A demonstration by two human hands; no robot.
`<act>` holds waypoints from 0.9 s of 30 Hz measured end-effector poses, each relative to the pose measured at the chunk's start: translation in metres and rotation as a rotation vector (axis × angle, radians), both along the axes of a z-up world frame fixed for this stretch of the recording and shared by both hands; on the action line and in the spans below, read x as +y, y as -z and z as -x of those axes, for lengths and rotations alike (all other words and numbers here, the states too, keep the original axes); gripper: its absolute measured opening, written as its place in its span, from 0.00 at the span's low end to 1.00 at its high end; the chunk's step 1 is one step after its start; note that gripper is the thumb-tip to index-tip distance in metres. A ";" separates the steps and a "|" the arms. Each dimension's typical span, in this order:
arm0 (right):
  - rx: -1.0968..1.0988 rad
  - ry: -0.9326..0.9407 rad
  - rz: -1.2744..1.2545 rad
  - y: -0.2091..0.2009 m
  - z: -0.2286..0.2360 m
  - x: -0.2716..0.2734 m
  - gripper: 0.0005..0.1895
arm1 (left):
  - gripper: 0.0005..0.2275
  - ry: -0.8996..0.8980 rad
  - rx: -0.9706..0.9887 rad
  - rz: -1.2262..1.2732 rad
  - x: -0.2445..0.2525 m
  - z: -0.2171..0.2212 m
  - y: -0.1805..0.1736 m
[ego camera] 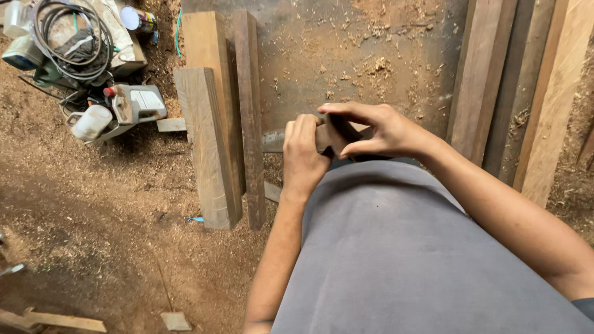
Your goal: The person sands a small wooden block by hand using a piece of sandpaper, rubbing the sandpaper against different sides and edges of the block.
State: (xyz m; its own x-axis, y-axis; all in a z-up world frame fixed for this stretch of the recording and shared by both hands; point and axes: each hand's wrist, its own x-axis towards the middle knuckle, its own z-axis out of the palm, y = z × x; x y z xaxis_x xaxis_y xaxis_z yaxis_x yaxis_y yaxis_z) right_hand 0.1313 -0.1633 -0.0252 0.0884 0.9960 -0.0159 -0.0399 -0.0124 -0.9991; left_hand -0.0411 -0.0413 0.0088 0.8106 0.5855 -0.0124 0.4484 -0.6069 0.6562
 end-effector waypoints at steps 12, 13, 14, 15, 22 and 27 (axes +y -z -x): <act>0.112 0.110 0.012 -0.003 -0.011 -0.012 0.27 | 0.14 0.043 0.008 0.002 -0.005 -0.009 -0.008; 0.184 0.140 0.069 0.000 -0.010 -0.015 0.26 | 0.14 0.034 -0.009 0.013 -0.007 -0.009 -0.009; 0.256 0.170 0.127 0.003 -0.010 -0.017 0.25 | 0.14 0.035 -0.012 0.015 -0.009 -0.010 -0.010; 0.327 0.200 0.178 0.005 -0.009 -0.016 0.25 | 0.15 0.035 -0.016 0.012 -0.009 -0.010 -0.009; 0.248 0.173 0.084 0.016 0.002 -0.026 0.27 | 0.16 0.031 -0.026 -0.010 -0.009 0.000 0.000; 0.218 0.232 0.253 0.054 0.008 -0.022 0.28 | 0.19 -0.060 -0.022 0.004 -0.003 0.025 0.002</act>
State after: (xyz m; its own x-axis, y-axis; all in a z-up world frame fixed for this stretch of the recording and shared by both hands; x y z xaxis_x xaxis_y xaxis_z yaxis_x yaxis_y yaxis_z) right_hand 0.1230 -0.1857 -0.0790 0.2782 0.9122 -0.3009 -0.2810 -0.2223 -0.9336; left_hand -0.0665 -0.0448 0.0069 0.7744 0.6327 0.0024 0.4694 -0.5770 0.6684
